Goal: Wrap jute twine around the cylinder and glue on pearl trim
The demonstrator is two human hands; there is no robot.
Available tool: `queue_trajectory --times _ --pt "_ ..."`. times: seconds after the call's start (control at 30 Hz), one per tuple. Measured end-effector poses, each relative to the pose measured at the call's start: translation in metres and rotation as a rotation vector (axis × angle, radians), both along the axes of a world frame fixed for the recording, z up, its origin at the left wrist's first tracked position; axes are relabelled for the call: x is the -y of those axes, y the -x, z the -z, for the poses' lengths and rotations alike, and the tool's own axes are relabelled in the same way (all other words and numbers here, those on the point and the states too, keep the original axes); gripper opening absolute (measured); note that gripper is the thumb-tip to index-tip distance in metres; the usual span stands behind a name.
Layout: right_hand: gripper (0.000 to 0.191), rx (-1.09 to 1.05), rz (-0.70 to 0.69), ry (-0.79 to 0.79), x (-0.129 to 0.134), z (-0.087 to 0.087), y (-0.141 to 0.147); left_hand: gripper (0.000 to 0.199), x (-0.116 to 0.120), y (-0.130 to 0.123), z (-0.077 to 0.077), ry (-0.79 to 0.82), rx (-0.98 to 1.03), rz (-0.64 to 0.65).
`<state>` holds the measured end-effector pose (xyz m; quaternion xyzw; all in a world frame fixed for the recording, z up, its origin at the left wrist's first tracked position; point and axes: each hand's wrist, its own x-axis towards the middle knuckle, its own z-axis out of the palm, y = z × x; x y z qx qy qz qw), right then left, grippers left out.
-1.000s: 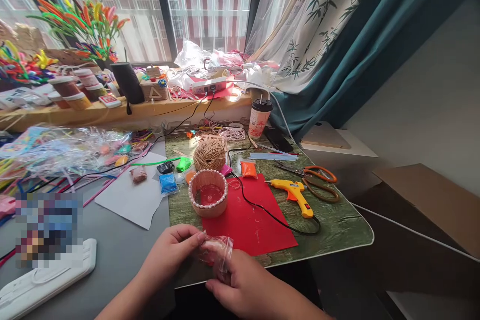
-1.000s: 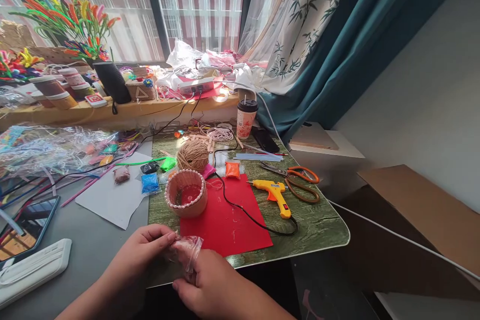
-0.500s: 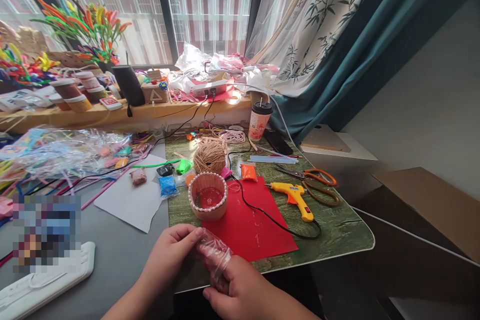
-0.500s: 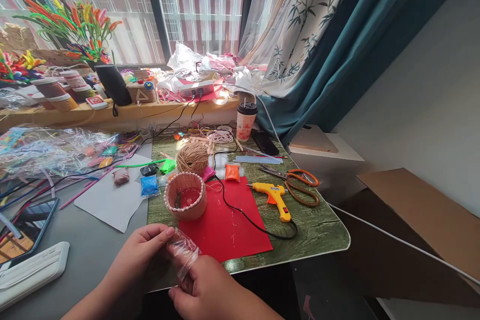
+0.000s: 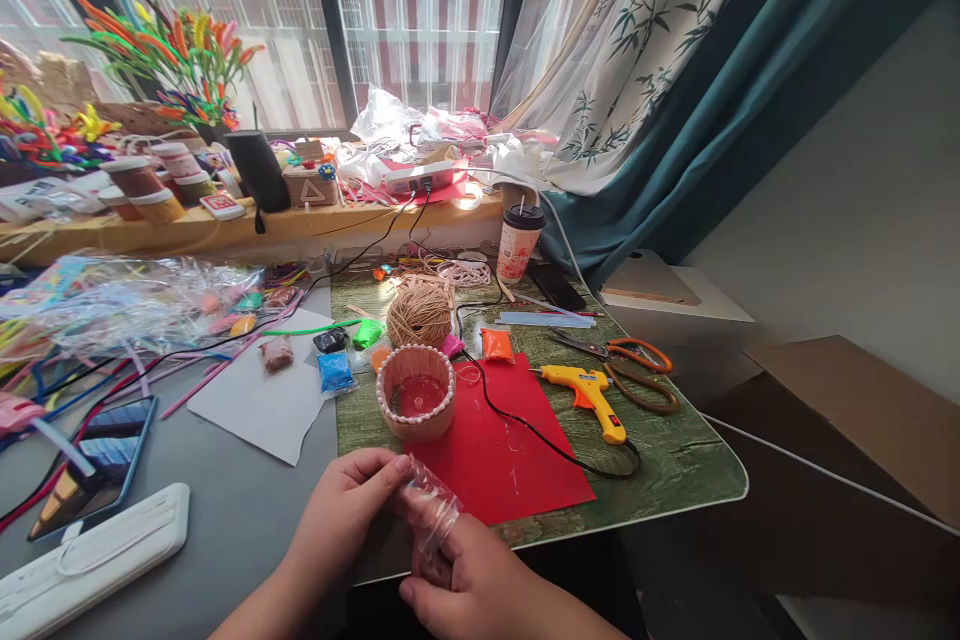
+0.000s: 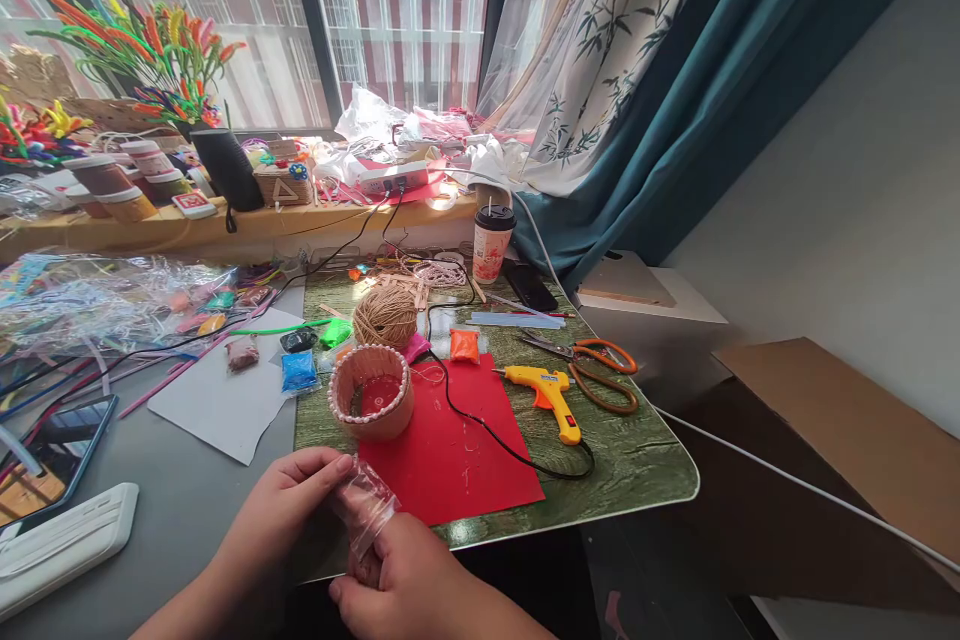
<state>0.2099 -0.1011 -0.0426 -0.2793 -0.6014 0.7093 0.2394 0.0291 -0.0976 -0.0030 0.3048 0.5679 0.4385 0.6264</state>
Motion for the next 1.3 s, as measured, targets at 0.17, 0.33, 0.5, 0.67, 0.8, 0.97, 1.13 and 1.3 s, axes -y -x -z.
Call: queue_trajectory --times 0.17,0.33,0.5,0.67,0.8,0.97,1.13,1.3 --pt "0.052 -0.118 0.082 0.107 0.0 -0.002 0.005 0.047 0.0 0.004 0.006 -0.034 -0.045 0.017" --pt "0.077 -0.131 0.142 0.087 -0.001 -0.001 0.004 0.056 0.003 0.01 0.01 -0.054 -0.119 0.031" --pt "0.078 -0.17 0.104 0.083 0.0 0.004 0.005 0.054 0.006 0.01 0.01 -0.059 -0.077 0.042" --pt "0.066 -0.151 0.138 0.055 0.001 0.007 0.003 0.054 0.006 0.007 0.009 -0.039 -0.07 0.03" --pt "0.075 -0.118 0.163 0.043 -0.002 0.006 0.004 0.054 0.007 0.006 0.011 -0.051 -0.046 0.032" --pt "0.094 -0.183 0.037 0.188 -0.004 0.008 0.004 0.056 0.008 0.006 0.014 -0.053 -0.051 0.025" --pt "0.09 -0.213 0.104 0.255 -0.004 0.011 0.001 0.057 0.009 0.006 0.018 -0.056 -0.074 0.021" --pt "0.079 -0.266 0.225 0.258 -0.005 0.007 0.0 0.059 0.01 0.002 0.021 -0.097 -0.066 -0.035"
